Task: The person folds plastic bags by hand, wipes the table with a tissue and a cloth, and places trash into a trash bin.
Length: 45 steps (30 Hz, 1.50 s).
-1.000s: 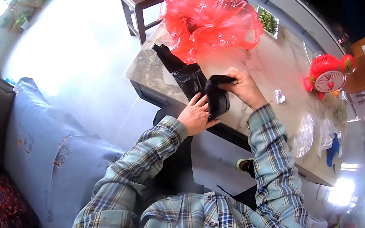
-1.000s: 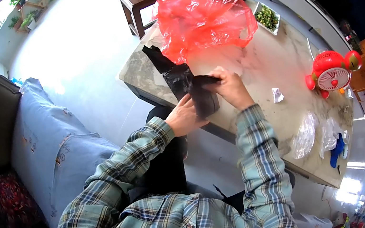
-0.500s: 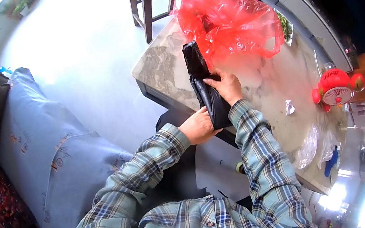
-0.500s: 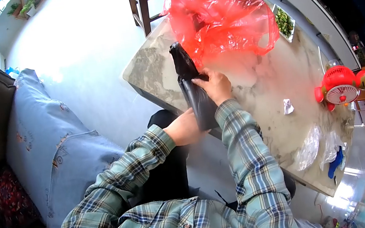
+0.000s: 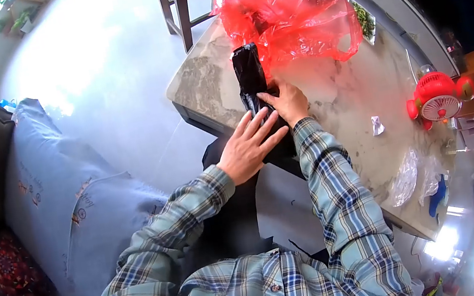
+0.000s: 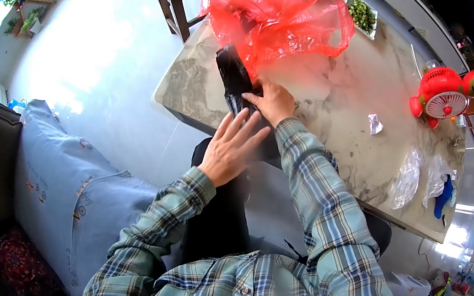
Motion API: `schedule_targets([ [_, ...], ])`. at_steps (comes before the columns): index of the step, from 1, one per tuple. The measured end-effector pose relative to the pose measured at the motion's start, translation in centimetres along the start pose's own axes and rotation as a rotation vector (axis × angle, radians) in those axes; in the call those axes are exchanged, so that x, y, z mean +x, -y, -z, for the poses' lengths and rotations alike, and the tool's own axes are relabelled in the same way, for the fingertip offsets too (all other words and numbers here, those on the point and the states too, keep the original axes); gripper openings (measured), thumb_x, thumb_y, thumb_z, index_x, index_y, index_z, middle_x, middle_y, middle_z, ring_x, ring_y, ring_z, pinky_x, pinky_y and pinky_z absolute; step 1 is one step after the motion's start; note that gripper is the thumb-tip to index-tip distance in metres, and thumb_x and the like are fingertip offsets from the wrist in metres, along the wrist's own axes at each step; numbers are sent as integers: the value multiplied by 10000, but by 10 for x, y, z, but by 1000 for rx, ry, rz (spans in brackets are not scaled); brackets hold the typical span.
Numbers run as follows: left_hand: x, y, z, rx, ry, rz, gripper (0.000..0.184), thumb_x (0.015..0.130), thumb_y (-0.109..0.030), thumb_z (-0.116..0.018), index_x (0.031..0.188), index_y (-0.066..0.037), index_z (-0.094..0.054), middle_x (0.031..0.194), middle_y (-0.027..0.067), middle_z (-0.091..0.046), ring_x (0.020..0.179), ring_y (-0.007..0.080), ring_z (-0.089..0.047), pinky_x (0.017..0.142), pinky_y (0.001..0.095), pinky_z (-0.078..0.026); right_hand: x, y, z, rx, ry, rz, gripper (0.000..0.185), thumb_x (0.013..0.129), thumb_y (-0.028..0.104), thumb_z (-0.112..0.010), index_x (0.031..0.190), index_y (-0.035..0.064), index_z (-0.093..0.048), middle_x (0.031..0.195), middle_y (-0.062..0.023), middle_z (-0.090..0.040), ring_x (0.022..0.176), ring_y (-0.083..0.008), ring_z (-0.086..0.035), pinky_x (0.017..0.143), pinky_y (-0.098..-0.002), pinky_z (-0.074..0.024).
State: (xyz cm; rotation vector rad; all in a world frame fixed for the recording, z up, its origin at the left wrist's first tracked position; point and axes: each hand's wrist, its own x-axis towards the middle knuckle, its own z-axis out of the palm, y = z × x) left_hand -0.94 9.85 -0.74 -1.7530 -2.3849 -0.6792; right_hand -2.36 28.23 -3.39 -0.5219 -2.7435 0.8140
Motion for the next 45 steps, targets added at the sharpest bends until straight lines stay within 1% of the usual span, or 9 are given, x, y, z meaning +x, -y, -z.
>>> schedule_targets([
  [13,7,24,-15,-20,148,-235,621,704,-186,-594,1281,-251,-375,1289,167,-358,1187,352,-356,1001,424,-293,-5,2,-4,-99,-80,76,373,715,411,-635,898,98,-545,825,-87,-598,764,-295,-571,637,-393,-450],
  [26,3,33,-28,-266,90,-161,380,753,-171,-567,1131,-210,-552,1260,90,-445,1199,268,-383,1001,417,-293,-6,10,3,-23,-80,21,361,690,347,-673,903,92,-531,857,-60,-594,799,-264,-568,665,-364,-448],
  [27,7,34,-24,-296,-43,-205,281,776,-160,-560,1056,-155,-584,1109,113,-552,1063,261,-508,899,387,-396,-5,9,2,-54,-98,26,374,679,362,-679,906,103,-533,860,-52,-598,792,-262,-573,660,-362,-450],
  [30,18,29,-21,-653,87,566,190,787,-156,-553,959,-82,-589,862,147,-607,839,288,-595,731,368,-462,-3,6,3,-42,-56,32,376,676,374,-678,908,114,-536,841,-48,-601,780,-260,-577,659,-362,-451],
  [31,23,31,-29,-631,-122,635,160,777,-161,-562,871,-32,-565,703,169,-578,669,331,-586,605,371,-457,1,4,4,-26,-31,38,373,681,377,-672,911,115,-537,813,-47,-605,767,-253,-583,657,-363,-448],
  [35,46,39,-35,-433,-306,831,224,713,-183,-613,834,-10,-539,755,191,-583,737,351,-574,649,390,-451,13,-8,0,177,70,-111,279,726,293,-649,900,98,-553,775,-54,-606,738,-231,-586,626,-357,-444],
  [39,54,48,-36,-377,-148,876,260,681,-195,-627,850,-15,-544,784,187,-594,784,345,-576,683,394,-451,1,2,18,371,-237,-134,153,765,124,-603,910,80,-580,821,-65,-608,782,-248,-572,695,-339,-442],
  [44,55,56,-45,-422,-184,894,288,659,-188,-639,861,-12,-534,789,188,-597,794,339,-581,686,391,-453,-42,18,30,-184,-170,685,211,796,177,-567,984,85,-593,1047,-39,-577,1037,-204,-498,880,-341,-393],
  [45,54,57,-41,-418,-180,884,301,657,-199,-660,839,-8,-515,786,189,-596,793,338,-584,678,392,-454,-46,10,21,-276,-118,619,298,791,222,-570,1053,81,-573,1111,-50,-557,1104,-203,-464,955,-368,-337],
])
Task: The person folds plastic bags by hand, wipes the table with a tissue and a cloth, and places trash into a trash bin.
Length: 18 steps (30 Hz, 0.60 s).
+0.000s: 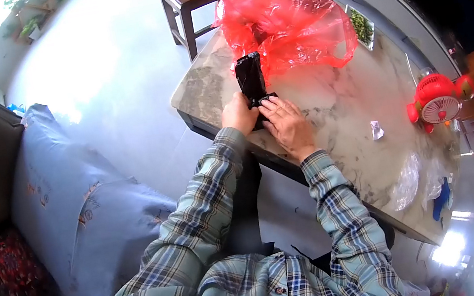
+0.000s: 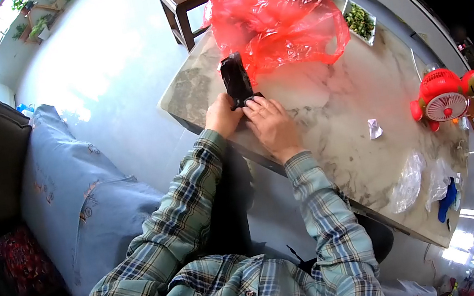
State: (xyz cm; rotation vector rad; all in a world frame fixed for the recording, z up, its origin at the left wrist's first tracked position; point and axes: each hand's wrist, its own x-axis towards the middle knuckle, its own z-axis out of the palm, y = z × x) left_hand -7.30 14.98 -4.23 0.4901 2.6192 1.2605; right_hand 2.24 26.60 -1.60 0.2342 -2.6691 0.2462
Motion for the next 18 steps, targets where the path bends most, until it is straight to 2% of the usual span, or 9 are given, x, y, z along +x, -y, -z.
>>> schedule_targets([
  [3,-7,-10,14,-21,-62,13,311,651,-217,-678,788,-8,-494,745,188,-589,766,352,-584,658,403,-454,-6,-10,-11,16,116,-53,354,779,246,-583,1092,82,-552,1164,-57,-531,1141,-205,-434,966,-397,-320],
  [4,-17,-20,20,43,-55,24,283,659,-186,-663,832,-25,-508,843,154,-593,848,320,-572,697,387,-449,-6,-13,-11,34,146,-34,400,757,238,-602,1118,80,-534,1180,-55,-522,1153,-204,-423,972,-418,-309],
  [7,-25,-10,25,289,-243,-793,309,674,-153,-630,946,-53,-522,984,109,-567,971,270,-527,784,362,-426,-3,-16,-1,95,248,-41,436,730,201,-621,1140,92,-521,1198,-59,-509,1164,-201,-414,976,-417,-304],
  [8,-32,-7,28,288,-114,-869,337,686,-137,-605,1010,-77,-536,1090,71,-526,1056,235,-473,858,350,-393,-2,-13,1,131,258,-91,451,709,141,-626,1144,93,-516,1208,-57,-503,1157,-203,-423,973,-401,-312],
  [11,-37,10,26,335,-57,-842,297,687,-154,-610,969,-70,-570,1093,76,-529,1059,236,-478,868,355,-393,-3,-23,-2,201,266,-60,451,709,102,-617,1148,96,-513,1212,-57,-501,1140,-213,-442,971,-382,-322],
  [12,-34,12,28,309,-56,-844,258,700,-152,-602,945,-74,-589,1048,81,-555,1016,237,-508,864,358,-398,0,-22,1,239,210,-80,390,715,86,-608,1098,94,-535,1129,-66,-550,1085,-226,-481,938,-363,-351],
  [15,-27,17,31,87,22,-717,231,730,-149,-599,951,-83,-580,905,58,-605,919,217,-553,809,346,-413,4,-18,6,588,228,-420,290,726,94,-609,1013,93,-564,999,-82,-591,1032,-233,-504,899,-369,-371],
  [16,-27,14,29,37,-39,-668,196,743,-139,-588,933,-91,-568,801,52,-612,854,223,-566,767,351,-420,4,-16,5,603,159,-455,157,736,107,-612,889,80,-594,902,-80,-598,948,-237,-522,845,-365,-390],
  [18,-26,14,24,23,-54,-573,142,745,-135,-583,876,-87,-557,782,54,-607,819,235,-569,732,360,-426,3,-19,4,457,105,-336,114,737,130,-619,838,77,-607,895,-72,-599,911,-240,-524,824,-356,-394],
])
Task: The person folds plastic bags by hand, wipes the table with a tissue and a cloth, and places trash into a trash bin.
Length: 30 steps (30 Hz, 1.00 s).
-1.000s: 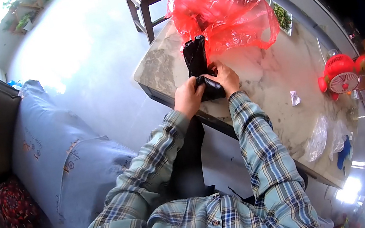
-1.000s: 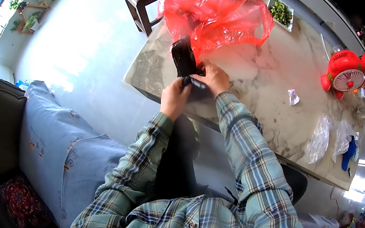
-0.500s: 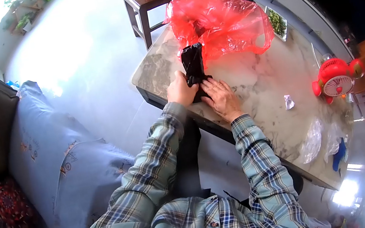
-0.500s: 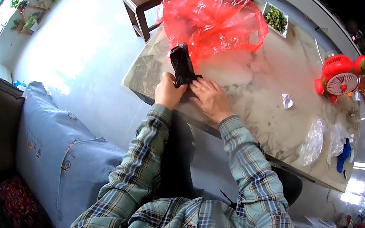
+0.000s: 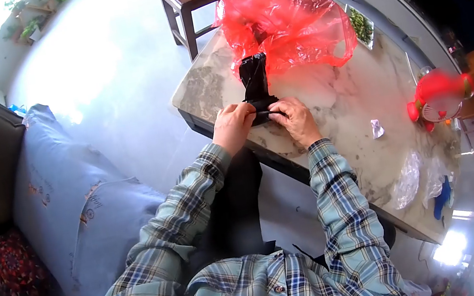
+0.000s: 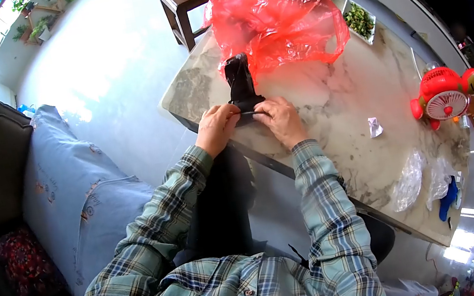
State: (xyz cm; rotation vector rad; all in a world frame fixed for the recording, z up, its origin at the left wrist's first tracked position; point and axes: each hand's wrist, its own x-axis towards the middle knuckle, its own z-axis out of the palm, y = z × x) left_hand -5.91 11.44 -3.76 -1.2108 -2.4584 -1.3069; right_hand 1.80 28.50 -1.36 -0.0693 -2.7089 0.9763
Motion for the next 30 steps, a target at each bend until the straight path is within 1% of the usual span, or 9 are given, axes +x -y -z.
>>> schedule_targets([
  [1,1,0,-2,-1,-6,47,116,746,-134,-581,847,-85,-551,772,55,-604,802,241,-570,715,364,-429,0,-1,0,-70,-26,61,99,738,141,-623,812,76,-613,892,-68,-600,893,-242,-525,813,-351,-397],
  [4,9,-5,-8,-16,-29,205,103,753,-147,-580,783,-62,-529,753,76,-607,756,274,-583,661,373,-440,2,-1,-13,-183,-98,-126,112,725,184,-643,754,79,-617,854,-54,-606,870,-240,-517,797,-333,-393],
  [7,18,-9,-12,93,-29,385,158,729,-185,-599,789,-58,-527,741,87,-610,731,278,-594,657,377,-449,8,6,-16,-165,-116,-235,190,705,240,-663,808,88,-612,810,-54,-610,836,-249,-543,755,-342,-416],
  [10,29,-5,-13,148,75,474,195,699,-230,-610,812,-79,-561,746,93,-618,750,271,-598,668,371,-459,17,17,-12,-25,-117,-499,267,690,278,-668,875,99,-599,793,-58,-613,776,-269,-570,695,-367,-441],
  [13,37,1,-8,178,176,448,212,680,-254,-609,831,-106,-589,744,101,-625,747,276,-601,673,368,-465,17,6,-17,-48,-157,-389,322,687,293,-666,938,109,-583,799,-72,-612,735,-281,-585,654,-388,-452],
  [17,34,3,-7,88,44,434,150,698,-239,-606,775,-117,-649,718,96,-630,709,271,-607,661,360,-467,17,7,-19,-161,-164,-371,267,695,294,-662,851,80,-623,874,-104,-571,805,-285,-564,697,-383,-446],
  [20,32,3,-6,189,107,362,126,695,-210,-616,773,-120,-654,731,80,-618,731,256,-597,669,349,-462,17,2,-23,-231,-146,-312,276,703,292,-659,832,52,-616,895,-105,-545,807,-283,-557,697,-387,-444],
  [24,36,0,-7,231,30,271,103,667,-197,-632,732,-123,-659,758,69,-557,805,244,-561,706,328,-448,21,6,-22,-235,-124,-346,287,682,284,-677,827,46,-608,857,-114,-571,803,-287,-564,705,-385,-444],
  [30,39,4,-9,161,126,368,171,650,-204,-648,793,-114,-619,784,77,-574,806,258,-559,698,348,-448,35,-4,-26,-87,-70,-492,332,620,233,-708,884,56,-610,885,-111,-618,856,-267,-582,736,-355,-452],
])
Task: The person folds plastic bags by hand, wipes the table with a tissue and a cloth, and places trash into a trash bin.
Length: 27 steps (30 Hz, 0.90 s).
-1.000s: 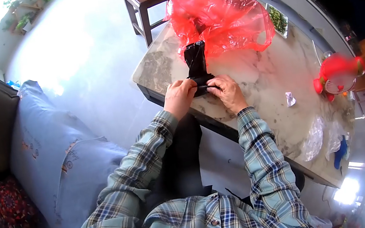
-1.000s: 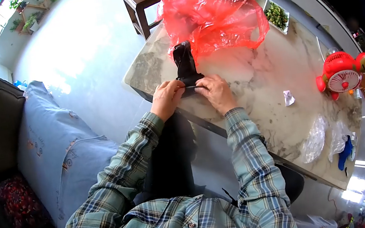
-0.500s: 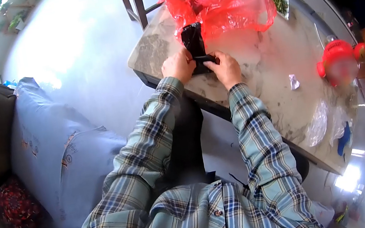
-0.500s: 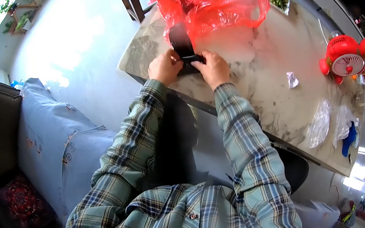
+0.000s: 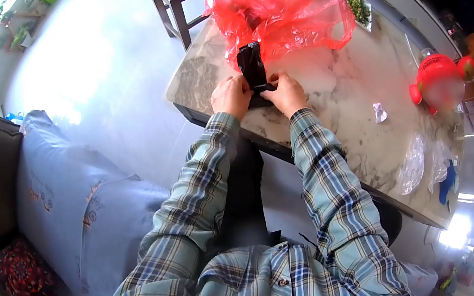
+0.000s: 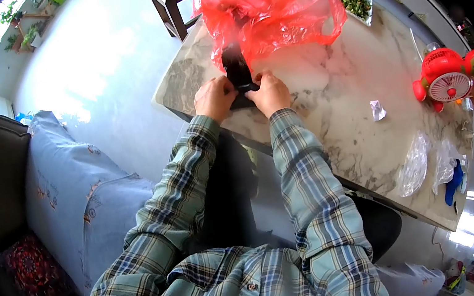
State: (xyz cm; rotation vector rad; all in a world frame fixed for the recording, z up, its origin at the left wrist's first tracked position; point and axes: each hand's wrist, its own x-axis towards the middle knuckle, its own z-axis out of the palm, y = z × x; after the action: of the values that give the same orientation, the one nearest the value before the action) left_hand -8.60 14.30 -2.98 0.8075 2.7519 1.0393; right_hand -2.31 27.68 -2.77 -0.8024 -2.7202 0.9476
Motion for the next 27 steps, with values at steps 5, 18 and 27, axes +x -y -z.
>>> schedule_targets([
  [5,4,11,5,-452,-23,79,377,671,-213,-707,965,-45,-543,776,59,-584,806,173,-570,718,306,-458,2,0,6,129,178,-29,340,594,174,-709,905,64,-625,874,-106,-631,838,-251,-594,741,-338,-460],
  [18,-37,-54,60,-1035,90,17,80,757,-3,-593,834,18,-589,716,-25,-555,653,42,-476,603,199,-393,-77,20,58,14,-205,147,221,638,17,-613,822,78,-506,768,-114,-609,718,-305,-593,615,-382,-465],
  [27,-122,-124,72,-1466,402,-114,217,763,77,-532,899,-55,-427,820,53,-528,686,122,-536,685,248,-424,-149,1,110,933,-294,33,388,741,-61,-390,1103,3,-515,839,-64,-608,639,-111,-562,574,-215,-465],
])
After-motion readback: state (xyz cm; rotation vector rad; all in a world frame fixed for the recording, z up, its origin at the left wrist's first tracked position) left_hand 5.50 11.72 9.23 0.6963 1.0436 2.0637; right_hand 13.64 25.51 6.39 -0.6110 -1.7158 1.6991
